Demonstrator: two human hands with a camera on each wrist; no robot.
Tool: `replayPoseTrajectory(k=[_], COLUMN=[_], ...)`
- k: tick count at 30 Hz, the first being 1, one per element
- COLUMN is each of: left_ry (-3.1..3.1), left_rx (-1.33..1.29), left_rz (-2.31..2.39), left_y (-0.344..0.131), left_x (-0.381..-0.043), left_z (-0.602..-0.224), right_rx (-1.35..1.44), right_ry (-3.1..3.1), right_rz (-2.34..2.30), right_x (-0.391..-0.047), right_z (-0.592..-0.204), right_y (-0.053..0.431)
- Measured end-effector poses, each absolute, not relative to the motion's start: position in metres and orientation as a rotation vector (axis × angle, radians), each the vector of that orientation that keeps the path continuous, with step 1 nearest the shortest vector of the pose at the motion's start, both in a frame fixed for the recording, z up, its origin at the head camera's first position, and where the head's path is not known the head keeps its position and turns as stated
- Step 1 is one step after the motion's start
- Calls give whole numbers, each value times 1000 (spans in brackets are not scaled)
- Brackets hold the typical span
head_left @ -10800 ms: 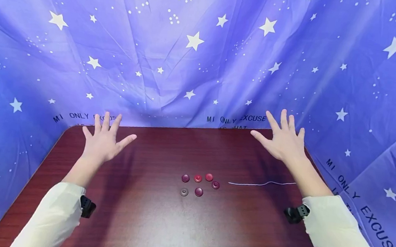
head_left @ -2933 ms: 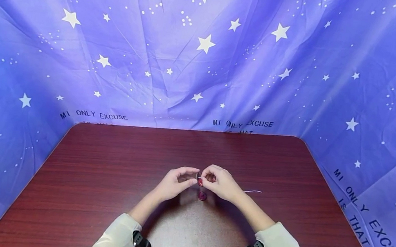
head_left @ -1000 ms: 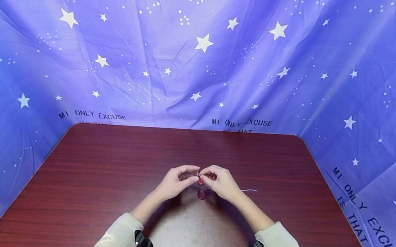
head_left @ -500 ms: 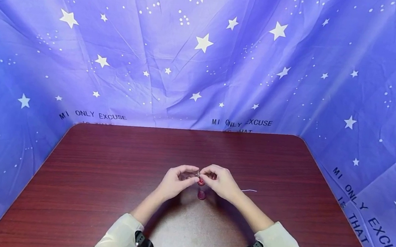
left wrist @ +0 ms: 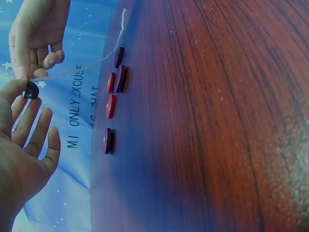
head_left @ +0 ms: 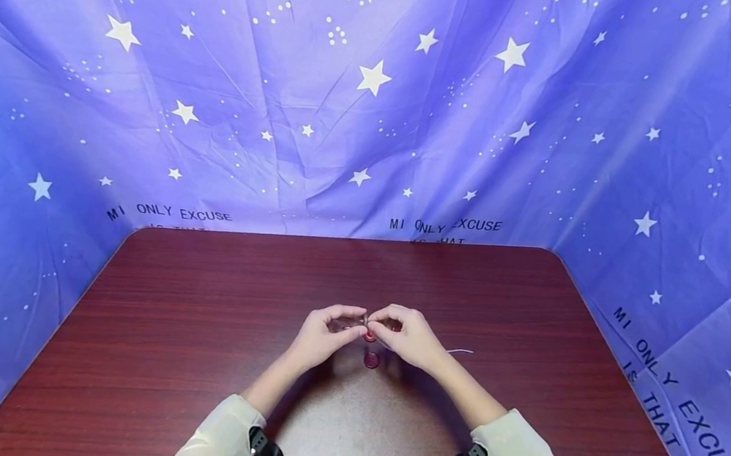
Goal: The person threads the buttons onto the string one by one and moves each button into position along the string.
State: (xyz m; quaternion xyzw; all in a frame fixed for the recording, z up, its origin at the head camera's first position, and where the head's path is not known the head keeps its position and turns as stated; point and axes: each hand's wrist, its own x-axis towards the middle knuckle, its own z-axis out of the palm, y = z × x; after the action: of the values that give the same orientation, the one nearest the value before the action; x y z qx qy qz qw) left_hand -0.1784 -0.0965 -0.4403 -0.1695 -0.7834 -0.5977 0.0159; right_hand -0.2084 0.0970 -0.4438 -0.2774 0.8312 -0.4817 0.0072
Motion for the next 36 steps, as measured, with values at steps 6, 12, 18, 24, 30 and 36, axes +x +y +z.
replayPoseTrajectory(k=[6, 12, 18, 24, 30, 36], left_ry=[-2363, -2333, -2347, -2351, -2333, -2329], left_rx=[-555, -592, -607, -603, -548, -464], left_rz=[-1819, -1761, -1818, -1833, -1866, -1925], left_y=[-97, -98, -95, -95, -93, -91], left_x=[-189, -190, -178, -179, -181, -181], left_z=[-462, -464, -440, -441, -444, -444], right_rx=[-773, -739, -736, -733, -713, -720], right_ry=[2545, 2549, 2560, 2589, 2599, 2574], right_rz=[-1532, -1554, -1555, -1557, -1551, -1572], right_x=[-209, -208, -208, -207, -207, -206], right_z=[-444, -445, -447, -447, -448, -450], right_y=[98, 97, 95, 95, 95, 95])
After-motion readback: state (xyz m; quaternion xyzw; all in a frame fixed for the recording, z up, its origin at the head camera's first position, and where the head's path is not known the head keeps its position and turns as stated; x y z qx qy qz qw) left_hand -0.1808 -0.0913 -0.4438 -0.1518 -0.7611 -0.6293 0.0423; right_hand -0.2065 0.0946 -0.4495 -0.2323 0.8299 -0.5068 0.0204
